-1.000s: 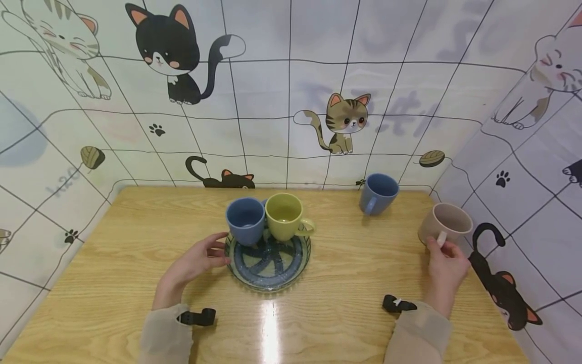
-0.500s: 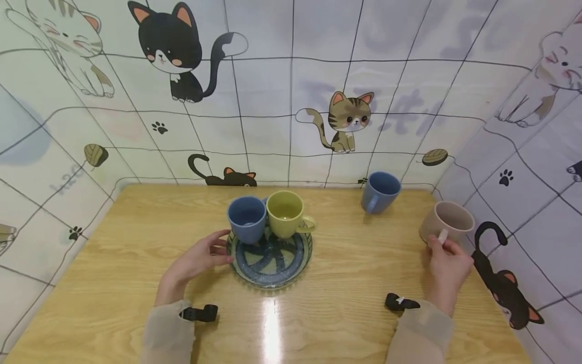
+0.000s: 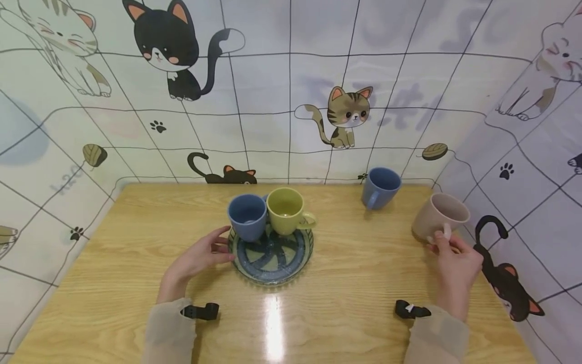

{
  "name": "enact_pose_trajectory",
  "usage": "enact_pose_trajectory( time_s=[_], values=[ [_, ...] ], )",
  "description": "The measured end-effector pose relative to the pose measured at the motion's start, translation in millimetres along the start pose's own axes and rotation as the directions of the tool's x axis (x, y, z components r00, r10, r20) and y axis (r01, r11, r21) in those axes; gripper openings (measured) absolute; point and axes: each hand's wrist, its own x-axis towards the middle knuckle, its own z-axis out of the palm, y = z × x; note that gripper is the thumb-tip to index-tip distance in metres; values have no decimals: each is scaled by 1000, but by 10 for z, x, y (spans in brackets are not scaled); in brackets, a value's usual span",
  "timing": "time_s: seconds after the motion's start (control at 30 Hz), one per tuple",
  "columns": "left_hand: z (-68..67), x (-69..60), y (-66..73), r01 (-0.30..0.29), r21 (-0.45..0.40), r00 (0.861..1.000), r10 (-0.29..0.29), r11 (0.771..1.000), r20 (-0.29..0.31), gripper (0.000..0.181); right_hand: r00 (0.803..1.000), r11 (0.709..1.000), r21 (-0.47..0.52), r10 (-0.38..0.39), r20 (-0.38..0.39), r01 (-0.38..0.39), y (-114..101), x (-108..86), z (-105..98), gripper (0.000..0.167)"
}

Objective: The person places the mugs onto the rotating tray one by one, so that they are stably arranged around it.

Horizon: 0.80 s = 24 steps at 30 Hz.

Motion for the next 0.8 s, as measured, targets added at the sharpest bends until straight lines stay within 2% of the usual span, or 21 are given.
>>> enact_pose_trajectory(
  time_s=[0.13, 0.23, 0.3, 0.4, 0.5, 0.63, 0.8],
  values=[
    [8, -1, 9, -1, 2, 1000, 1, 1000, 5, 81, 1000, 991, -133, -12, 24, 15, -34, -74, -38, 33],
    [18, -4, 6, 8, 14, 1000, -8, 1000, 1, 80, 998, 970, -241, -15, 56, 28, -42, -140, -58, 41],
    [22, -2, 2, 8, 27, 1000, -8, 1000, -5, 80, 996, 958, -278, -47, 76, 67, -45, -190, -59, 42],
    [33, -1, 6, -1, 35, 1000, 1, 999, -13, 80, 987, 956, -256, -116, 114, 142, -48, -278, -53, 37],
    [37, -13, 19, 1, 35, 1000, -1, 999, -17, 80, 965, 951, -202, -201, 167, 233, -49, -380, -19, 31],
    [43, -34, 36, 20, 31, 1000, -19, 999, -22, 79, 922, 917, -190, -302, 243, 350, -45, -525, 41, 26],
    [60, -57, 54, 30, 30, 999, -29, 999, -28, 80, 871, 898, -113, -373, 319, 426, -20, -713, 125, 22]
  ],
)
